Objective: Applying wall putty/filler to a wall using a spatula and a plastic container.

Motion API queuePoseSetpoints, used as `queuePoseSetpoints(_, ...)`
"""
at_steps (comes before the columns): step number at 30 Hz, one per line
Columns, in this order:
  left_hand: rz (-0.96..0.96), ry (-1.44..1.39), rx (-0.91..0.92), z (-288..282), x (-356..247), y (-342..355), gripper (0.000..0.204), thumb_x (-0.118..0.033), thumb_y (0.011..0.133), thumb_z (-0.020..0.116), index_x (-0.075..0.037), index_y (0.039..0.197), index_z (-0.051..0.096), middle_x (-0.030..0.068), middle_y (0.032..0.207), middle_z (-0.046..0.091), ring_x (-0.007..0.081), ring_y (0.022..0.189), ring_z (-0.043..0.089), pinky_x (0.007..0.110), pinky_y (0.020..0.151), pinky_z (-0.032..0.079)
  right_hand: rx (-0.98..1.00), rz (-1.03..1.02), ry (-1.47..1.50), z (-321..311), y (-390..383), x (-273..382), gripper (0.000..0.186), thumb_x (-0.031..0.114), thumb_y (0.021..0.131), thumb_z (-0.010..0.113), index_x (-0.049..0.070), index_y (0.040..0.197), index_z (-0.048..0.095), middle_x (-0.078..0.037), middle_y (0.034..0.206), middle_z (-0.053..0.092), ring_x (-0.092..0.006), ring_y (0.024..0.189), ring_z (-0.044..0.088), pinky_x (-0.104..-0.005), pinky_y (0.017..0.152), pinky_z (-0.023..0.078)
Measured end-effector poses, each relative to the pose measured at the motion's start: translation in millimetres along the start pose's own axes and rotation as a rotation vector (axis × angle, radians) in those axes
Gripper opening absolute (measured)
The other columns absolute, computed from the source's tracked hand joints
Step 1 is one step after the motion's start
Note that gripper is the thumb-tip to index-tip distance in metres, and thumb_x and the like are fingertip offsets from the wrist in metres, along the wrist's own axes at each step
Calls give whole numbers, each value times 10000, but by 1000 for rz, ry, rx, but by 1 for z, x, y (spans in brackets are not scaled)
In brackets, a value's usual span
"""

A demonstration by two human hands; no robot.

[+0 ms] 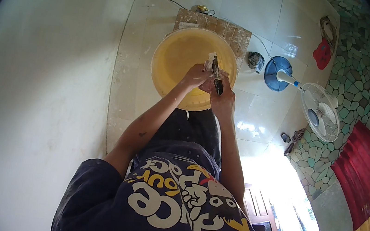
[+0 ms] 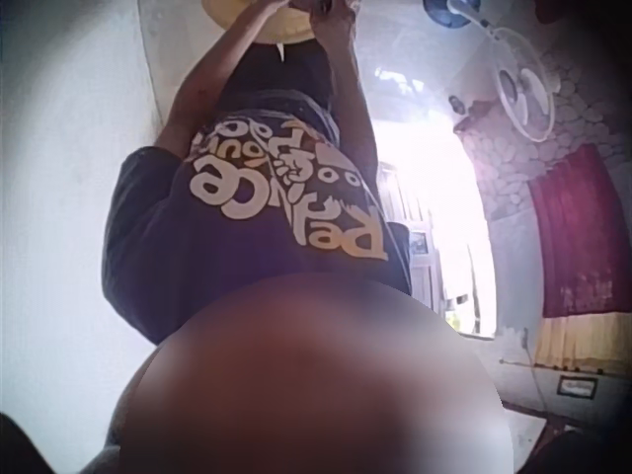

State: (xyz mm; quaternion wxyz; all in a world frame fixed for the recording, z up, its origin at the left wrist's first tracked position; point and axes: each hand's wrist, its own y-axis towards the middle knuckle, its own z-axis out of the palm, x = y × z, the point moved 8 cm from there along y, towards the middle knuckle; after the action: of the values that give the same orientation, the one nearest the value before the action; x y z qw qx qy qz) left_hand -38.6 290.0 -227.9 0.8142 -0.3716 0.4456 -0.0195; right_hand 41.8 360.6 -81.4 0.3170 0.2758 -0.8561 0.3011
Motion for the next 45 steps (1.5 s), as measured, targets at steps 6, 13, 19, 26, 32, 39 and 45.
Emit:
queuePoseSetpoints(6, -55, 783, 138, -13, 4, 36, 261, -229, 841, 650, 1, 948, 711, 92, 847, 715, 194, 811, 662, 326, 766, 514, 43, -26, 0, -13, 8, -1, 441, 101, 865, 607, 106, 1305, 576, -233, 1026, 664, -394, 913, 666, -473, 782, 532)
queuePoseSetpoints(13, -198, 484, 63, -33, 10, 49, 462, -428, 786, 709, -20, 1002, 731, 169, 923, 726, 272, 814, 706, 363, 712, 555, 46, -135, -271, -8, 11, 12, 394, 146, 896, 611, 172, 1289, 614, -143, 1078, 639, -371, 924, 659, -463, 775, 536)
queuePoseSetpoints(19, -187, 274, -41, -37, 11, 53, 320, -347, 863, 684, -30, 844, 718, 96, 723, 694, 195, 641, 681, 326, 548, 550, 45, -139, -211, 4, 8, 14, 446, 116, 881, 622, 167, 1322, 593, -148, 941, 594, -353, 827, 625, -460, 748, 511)
queuePoseSetpoints(26, -286, 197, -60, -43, 6, 50, 340, -271, 931, 598, -41, 685, 637, 62, 574, 607, 151, 452, 568, 303, 419, 454, 67, -72, -234, 11, 10, 13, 429, 119, 875, 602, 166, 1302, 596, -153, 980, 578, -367, 844, 645, -481, 736, 537)
queuePoseSetpoints(32, -232, 124, -148, -61, 2, 41, 205, -233, 950, 590, -80, 835, 664, 7, 610, 565, 100, 461, 494, 257, 413, 383, 106, -134, -454, 22, 3, 15, 472, 117, 854, 595, 208, 1317, 591, -138, 1002, 565, -344, 847, 650, -456, 735, 551)
queuePoseSetpoints(39, -272, -21, -202, -84, -1, 35, 231, -269, 910, 688, -55, 831, 654, 24, 646, 595, 95, 518, 550, 254, 453, 451, 136, -114, -511, -1, -15, 15, 471, 98, 857, 583, 199, 1317, 598, -114, 954, 564, -305, 825, 647, -441, 740, 548)
queuePoseSetpoints(45, -78, 1044, -352, -92, -26, 28, 252, -313, 878, 676, -74, 939, 728, 114, 803, 730, 262, 715, 712, 395, 689, 583, 81, -64, -310, -9, -1, 18, 485, 73, 846, 600, 159, 1323, 603, -127, 911, 599, -289, 798, 650, -418, 734, 533)
